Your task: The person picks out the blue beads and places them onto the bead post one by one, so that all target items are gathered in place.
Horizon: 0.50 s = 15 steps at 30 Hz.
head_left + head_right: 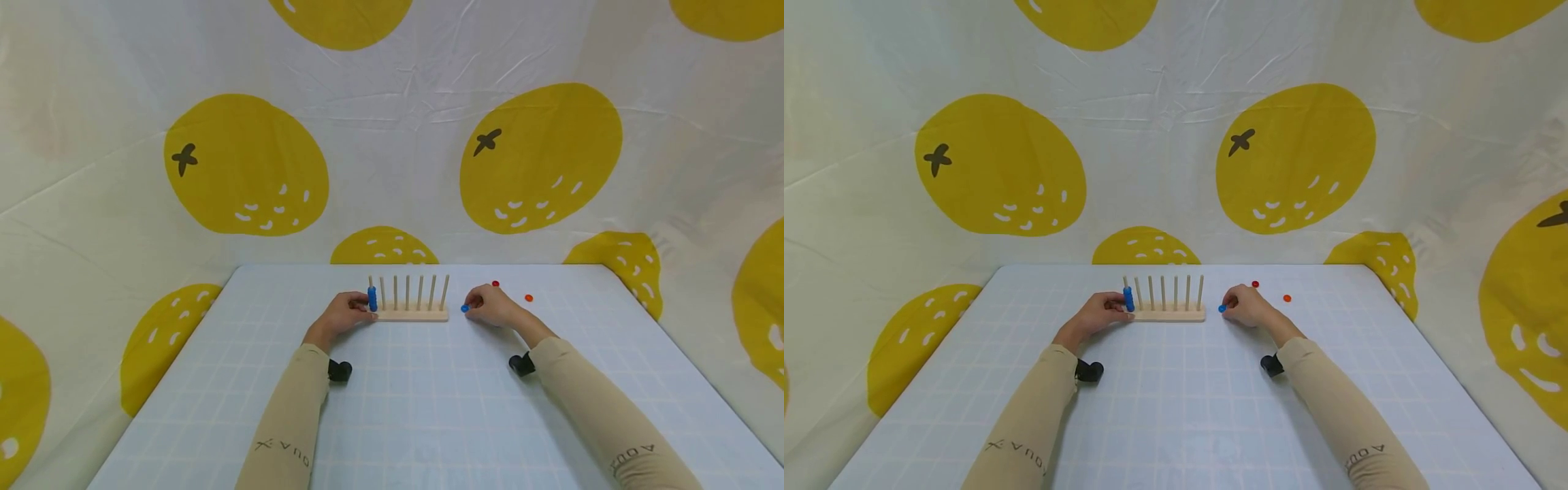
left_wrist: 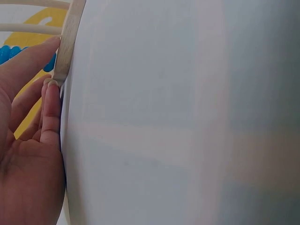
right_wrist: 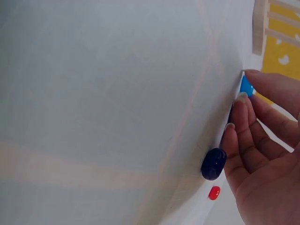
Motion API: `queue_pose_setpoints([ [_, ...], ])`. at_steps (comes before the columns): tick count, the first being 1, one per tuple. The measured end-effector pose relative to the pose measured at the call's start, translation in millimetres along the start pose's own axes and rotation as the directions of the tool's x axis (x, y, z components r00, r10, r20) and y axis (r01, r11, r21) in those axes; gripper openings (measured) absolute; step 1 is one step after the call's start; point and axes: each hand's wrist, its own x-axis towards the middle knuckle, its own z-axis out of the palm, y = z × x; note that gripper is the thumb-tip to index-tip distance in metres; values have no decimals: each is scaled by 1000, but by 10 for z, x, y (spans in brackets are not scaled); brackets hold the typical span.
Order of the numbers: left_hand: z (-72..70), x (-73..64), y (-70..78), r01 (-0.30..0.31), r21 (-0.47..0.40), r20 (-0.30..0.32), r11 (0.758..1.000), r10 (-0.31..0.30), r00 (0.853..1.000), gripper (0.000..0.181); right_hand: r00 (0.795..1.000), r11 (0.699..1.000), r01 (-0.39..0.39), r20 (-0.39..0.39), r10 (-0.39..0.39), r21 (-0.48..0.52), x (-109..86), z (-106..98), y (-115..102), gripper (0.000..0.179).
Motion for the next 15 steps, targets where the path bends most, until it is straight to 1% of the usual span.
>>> queue_pose_setpoints([
  [8,-5,20,-1,2,-4,-2,1000,-2,1000,52,999,999,-33,18,33,4,18,-8,-5,18],
  [15,2,11,-17,-8,-1,-3,1000,8,1000,51,999,1000,-28,23,28,-11,7,0,-37,17],
])
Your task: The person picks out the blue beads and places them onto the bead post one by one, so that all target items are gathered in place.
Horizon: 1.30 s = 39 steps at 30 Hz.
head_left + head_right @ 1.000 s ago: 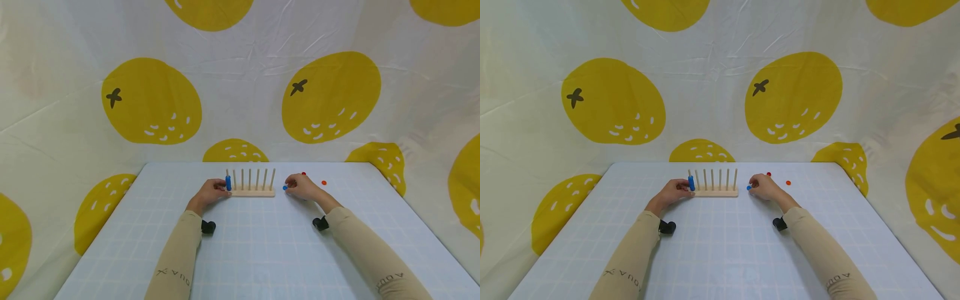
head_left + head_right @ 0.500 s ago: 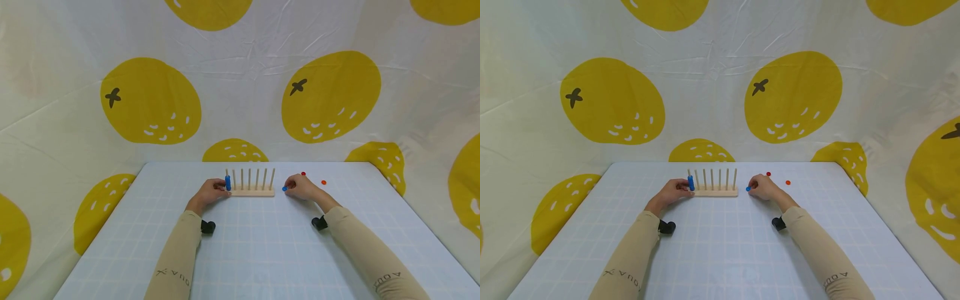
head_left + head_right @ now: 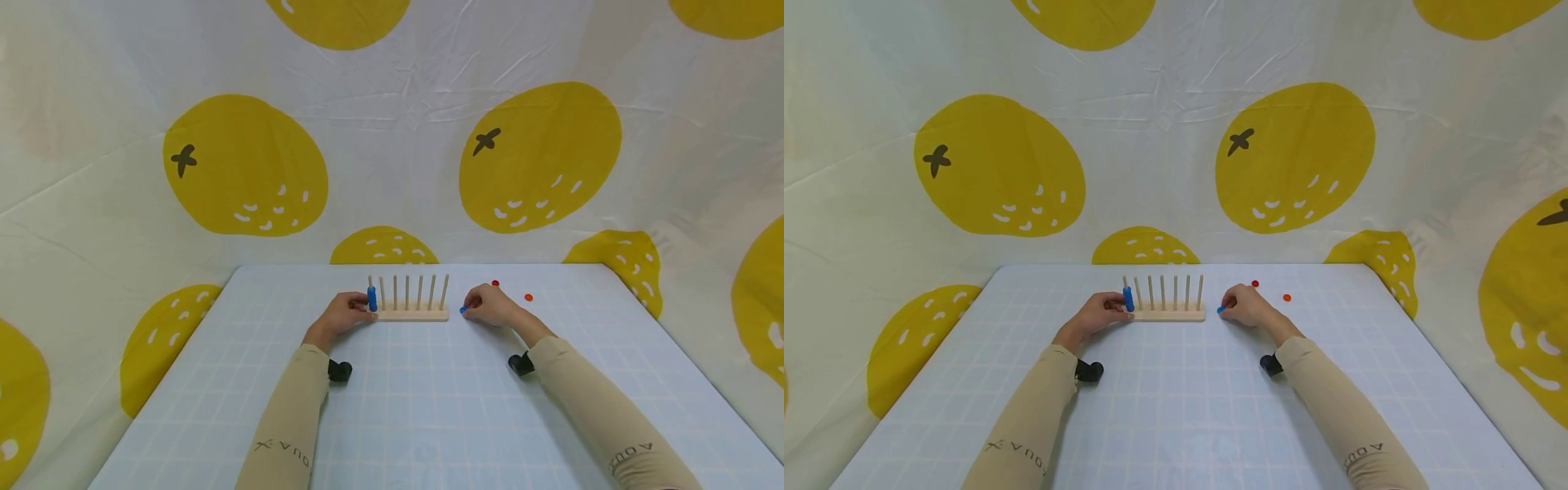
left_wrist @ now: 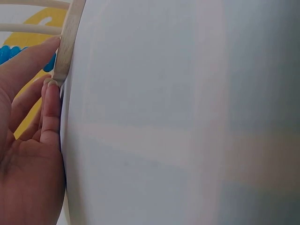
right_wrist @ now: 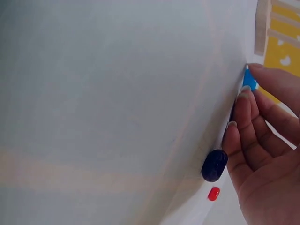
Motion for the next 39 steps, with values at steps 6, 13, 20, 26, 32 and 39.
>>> queue_pose_setpoints([
  [6,-3,-13,1,-5,-8,-1,1000,5,1000,52,1000,1000,5,2,-5,-12,4,12,-5,15],
  [13,5,-6,-13,-4,-14,-1,1000,4,1000,51,1000,999,22,17,-21,-35,1,16,-1,13],
  [20,6,-11,0,3,-32,2,999,-3,1000,51,996,994,82,-21,-83,-71,-18,9,6,12],
  [26,7,-21,8,10,-38,8,999,-9,1000,51,973,980,180,-128,-190,-86,-54,1,7,13],
  [32,2,-26,12,16,-23,6,1000,-16,1000,51,948,969,227,-207,-243,-95,-125,-42,-47,14],
  [39,-2,3,7,11,-6,-2,1000,-11,1000,51,928,959,270,-245,-282,-82,-179,-97,-131,13],
])
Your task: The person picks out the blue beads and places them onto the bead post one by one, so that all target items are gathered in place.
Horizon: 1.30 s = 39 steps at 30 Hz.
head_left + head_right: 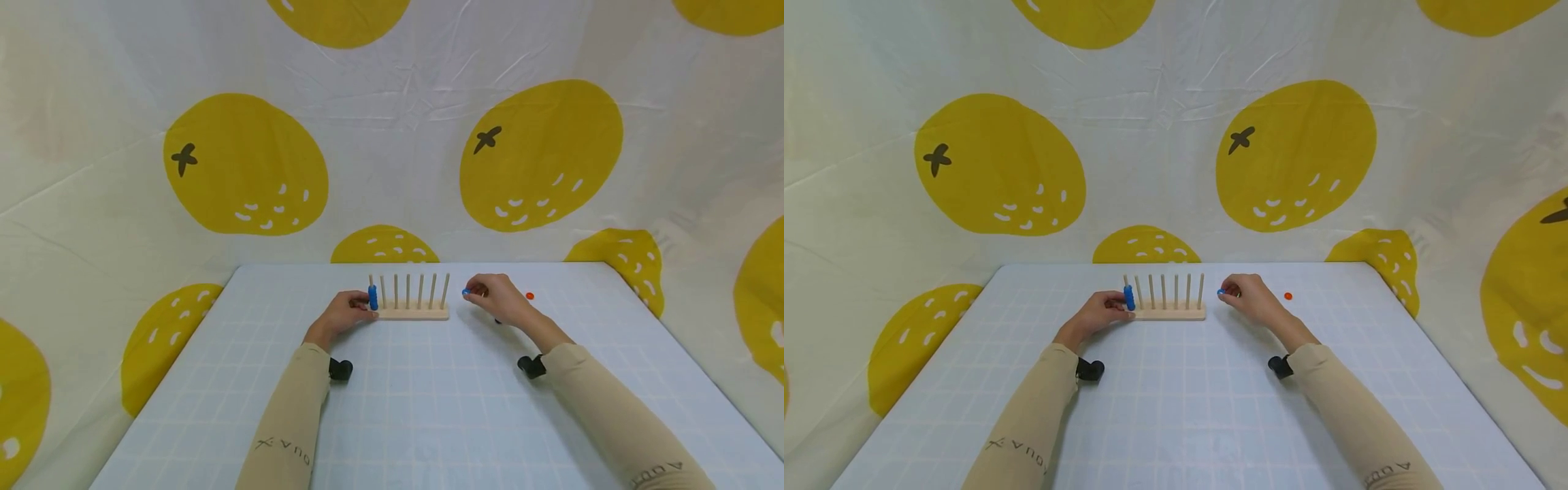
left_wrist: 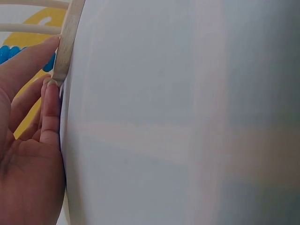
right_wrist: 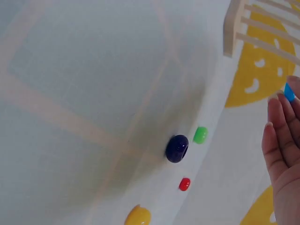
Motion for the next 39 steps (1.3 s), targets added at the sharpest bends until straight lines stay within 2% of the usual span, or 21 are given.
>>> queue_pose_setpoints([
  [10,9,3,5,23,3,-4,1000,-23,1000,51,997,998,61,-57,-60,24,-2,-39,-173,12],
  [19,3,14,-11,7,-8,2,1000,-7,1000,51,987,990,133,-97,-127,53,71,-17,-373,12],
  [39,4,20,-9,18,0,6,1000,-18,1000,53,980,970,200,-40,-196,138,339,136,-821,14],
])
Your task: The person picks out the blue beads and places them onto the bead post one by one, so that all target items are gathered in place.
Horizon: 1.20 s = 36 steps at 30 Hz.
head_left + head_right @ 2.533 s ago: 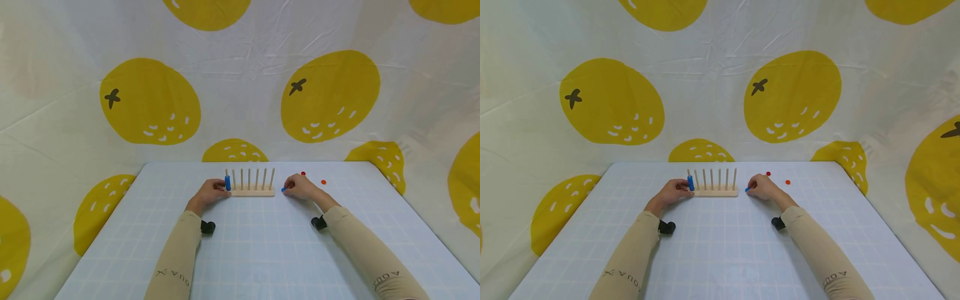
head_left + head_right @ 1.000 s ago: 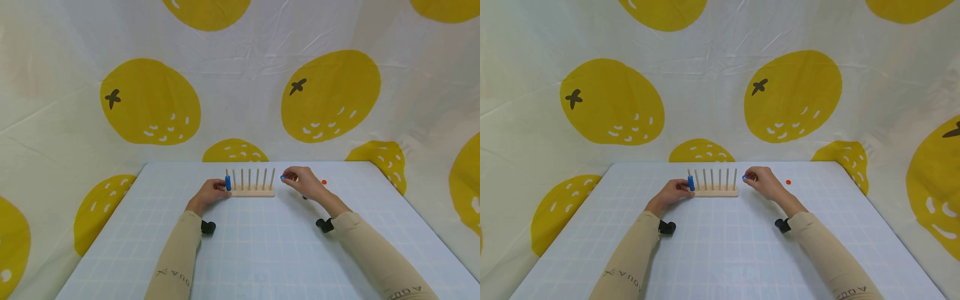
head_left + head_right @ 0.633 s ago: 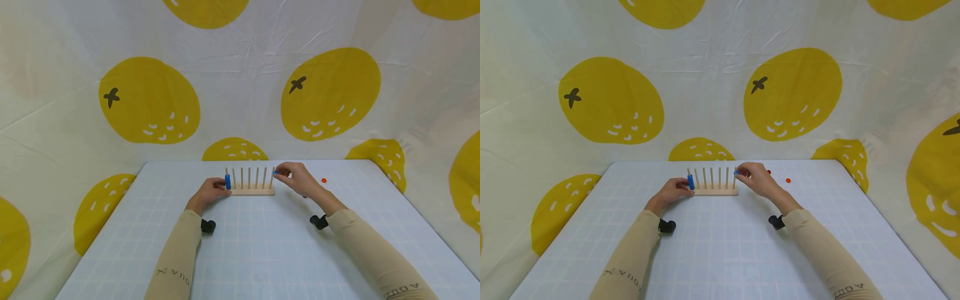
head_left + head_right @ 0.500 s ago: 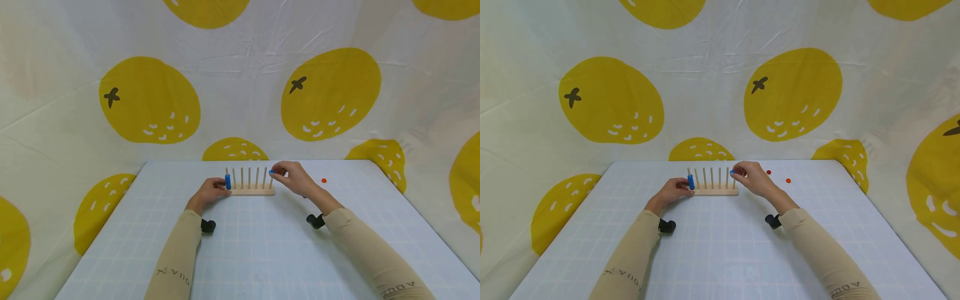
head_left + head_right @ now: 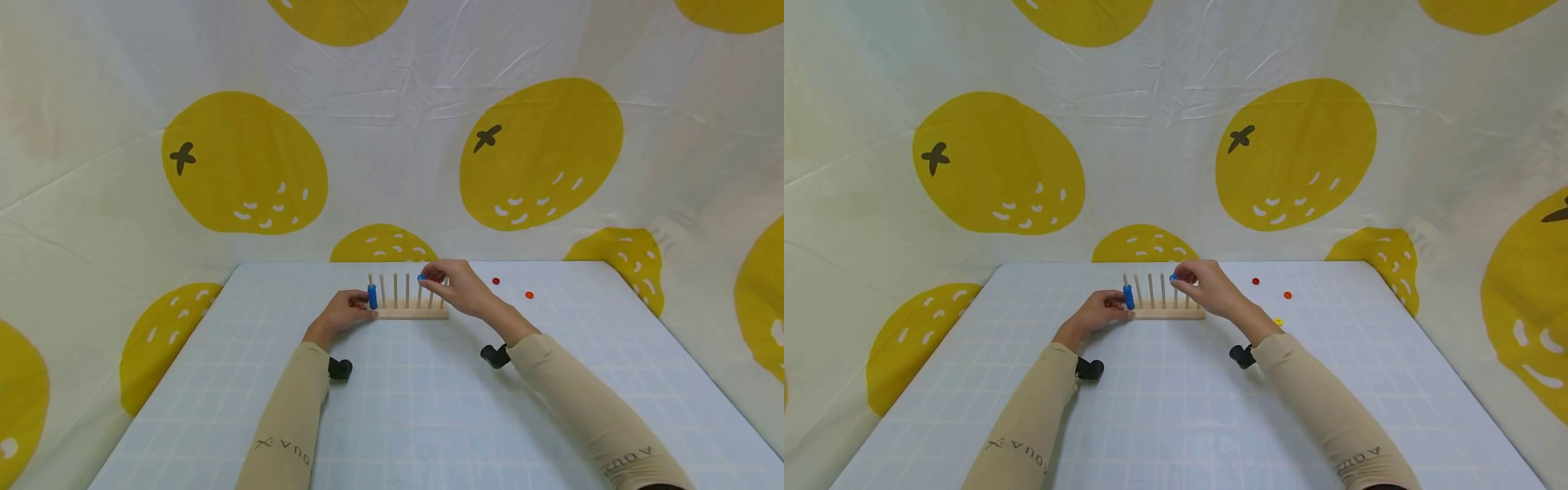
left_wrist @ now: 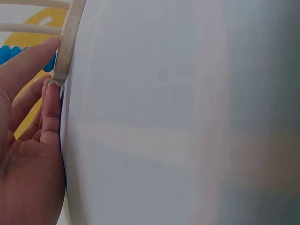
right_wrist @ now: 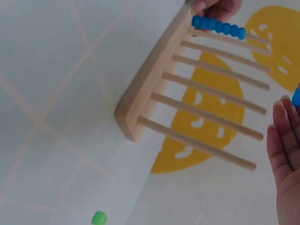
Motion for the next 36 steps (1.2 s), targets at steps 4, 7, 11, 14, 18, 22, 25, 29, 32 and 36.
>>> queue_pose_setpoints([
  [4,-11,7,-2,-9,7,-1,1000,9,1000,52,1000,1000,10,7,-10,3,71,41,-35,13],
  [7,-16,16,-4,-19,14,-4,1000,19,1000,52,1000,1000,22,7,-22,20,124,80,-59,12],
  [11,-19,29,-10,-14,15,-4,1000,14,1000,52,1000,999,26,14,-26,30,188,138,-93,12],
  [14,-20,32,-22,-14,16,-3,1000,14,1000,52,999,999,28,20,-29,32,228,180,-110,13],
  [18,-22,27,-22,-18,15,-2,1000,18,1000,51,999,998,35,22,-37,45,288,238,-131,14],
  [22,-25,17,-4,-20,13,-4,1000,20,1000,50,999,998,46,26,-47,49,363,296,-152,13],
  [25,-26,14,0,-28,19,-4,999,28,1000,51,998,997,63,28,-65,52,415,336,-174,13],
  [29,-29,9,-3,-41,24,0,999,41,999,50,997,997,68,38,-70,46,478,395,-198,13],
  [32,-32,-1,-1,-43,23,2,999,43,999,49,997,997,63,48,-64,37,526,441,-205,14],
  [36,-34,-8,2,-44,30,2,999,44,999,48,997,999,48,57,-49,17,592,496,-206,17],
])
